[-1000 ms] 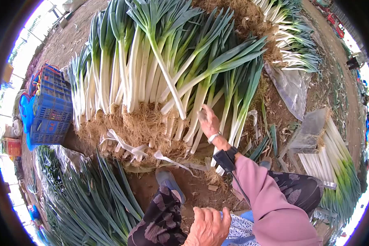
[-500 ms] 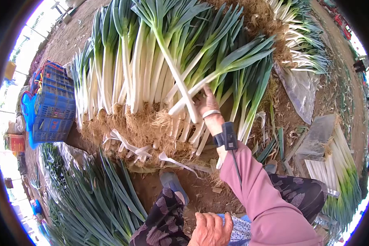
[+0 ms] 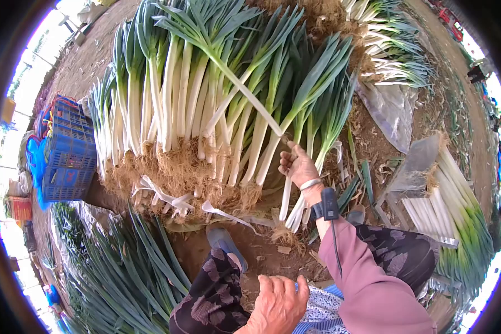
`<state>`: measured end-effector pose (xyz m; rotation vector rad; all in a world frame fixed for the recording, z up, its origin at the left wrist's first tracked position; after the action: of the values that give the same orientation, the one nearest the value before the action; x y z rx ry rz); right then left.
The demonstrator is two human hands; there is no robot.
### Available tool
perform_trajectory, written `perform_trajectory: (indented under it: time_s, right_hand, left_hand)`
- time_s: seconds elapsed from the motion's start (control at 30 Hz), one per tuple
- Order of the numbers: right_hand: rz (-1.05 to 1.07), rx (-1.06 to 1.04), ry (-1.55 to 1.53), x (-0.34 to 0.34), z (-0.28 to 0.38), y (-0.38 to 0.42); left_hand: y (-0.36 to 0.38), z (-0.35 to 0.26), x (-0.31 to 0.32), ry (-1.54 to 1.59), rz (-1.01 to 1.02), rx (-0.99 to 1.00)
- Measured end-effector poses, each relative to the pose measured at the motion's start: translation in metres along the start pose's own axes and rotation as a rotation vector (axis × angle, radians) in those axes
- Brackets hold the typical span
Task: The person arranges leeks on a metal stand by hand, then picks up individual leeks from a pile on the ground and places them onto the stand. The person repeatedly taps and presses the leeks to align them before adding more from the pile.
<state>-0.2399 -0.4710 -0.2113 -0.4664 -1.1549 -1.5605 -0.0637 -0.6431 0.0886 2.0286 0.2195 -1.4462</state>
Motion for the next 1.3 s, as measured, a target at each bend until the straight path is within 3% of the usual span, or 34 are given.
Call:
perform_trajectory:
  time_s: [0.1,0.13,0.17,0.27,0.37,0.43,0.5,0.63,0.7,0.77,0.83,0.87,0.9,0.97,1.03,1.1,1.23,1.3]
  right_hand:
    - [-0.442,-0.035,0.678,-0.012,-0.002,-0.009]
    - [-0.493,-0.246,1.045,-0.057,-0.011,-0.038]
    - [-0.444,-0.405,1.007,-0.046,-0.010,-0.036]
    - [-0.375,-0.524,1.139,-0.018,-0.011,-0.045]
    - [-0.260,-0.429,1.320,-0.005,-0.010,-0.067]
    - [-0.254,-0.541,1.561,0.004,-0.017,-0.081]
    - [-0.376,-0.307,1.909,0.025,-0.017,-0.086]
    - [-0.434,-0.041,1.940,0.068,-0.017,-0.088]
    - [-0.267,0.100,1.796,0.077,-0.024,-0.096]
    - [-0.232,-0.014,1.618,0.071,-0.039,-0.111]
    - [-0.073,-0.009,1.102,0.070,-0.041,-0.105]
    - [-0.001,-0.226,1.047,0.084,-0.032,-0.088]
    - [0.003,-0.311,0.879,0.101,-0.015,-0.062]
    - [-0.126,-0.571,0.845,0.098,0.012,-0.025]
    - [-0.248,-0.635,0.927,0.058,0.029,0.008]
    - [-0.371,-0.785,1.184,-0.001,0.020,0.028]
    - [-0.576,-0.719,1.221,-0.071,-0.036,0.084]
    - [-0.596,-0.550,1.374,-0.083,-0.060,0.101]
  left_hand:
    - [-0.001,-0.005,0.001,-0.039,-0.084,-0.011]
    - [-0.001,-0.006,0.004,-0.027,-0.077,-0.023]
    - [-0.001,-0.006,0.006,-0.014,-0.067,-0.037]
    - [0.004,-0.004,0.003,-0.001,-0.085,-0.016]
    - [0.009,0.001,0.003,-0.006,-0.017,-0.020]
    - [0.009,0.006,0.006,0.016,-0.007,-0.048]
    - [0.009,0.011,0.007,0.048,0.005,-0.064]
    - [0.007,0.014,0.012,0.075,0.010,-0.077]
    - [0.006,0.013,0.016,0.106,0.021,-0.093]
    - [0.005,0.013,0.011,0.087,0.009,-0.072]
    - [0.003,0.012,0.002,0.016,0.048,-0.047]
    - [0.003,0.012,-0.002,0.005,0.059,-0.053]
    - [0.003,0.012,-0.004,0.011,0.061,-0.053]
    - [0.004,0.008,-0.005,0.009,0.078,-0.021]
    - [0.006,0.003,-0.005,0.005,0.065,-0.024]
    - [0.007,0.001,-0.009,-0.023,0.033,0.010]
    - [0.007,-0.006,0.005,0.030,-0.014,-0.003]
    - [0.007,-0.006,0.006,0.034,-0.057,-0.012]
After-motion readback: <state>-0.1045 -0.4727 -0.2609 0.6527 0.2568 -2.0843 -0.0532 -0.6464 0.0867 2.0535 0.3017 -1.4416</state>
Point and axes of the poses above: each hand's wrist, its own y-axis away from the middle knuckle, its own x-axis out of the palm, z = x × y, the point moved 3 cm from there along -y, towards the middle knuckle, and after that the axes turned 5 degrees about z, right-handed, at the moved point
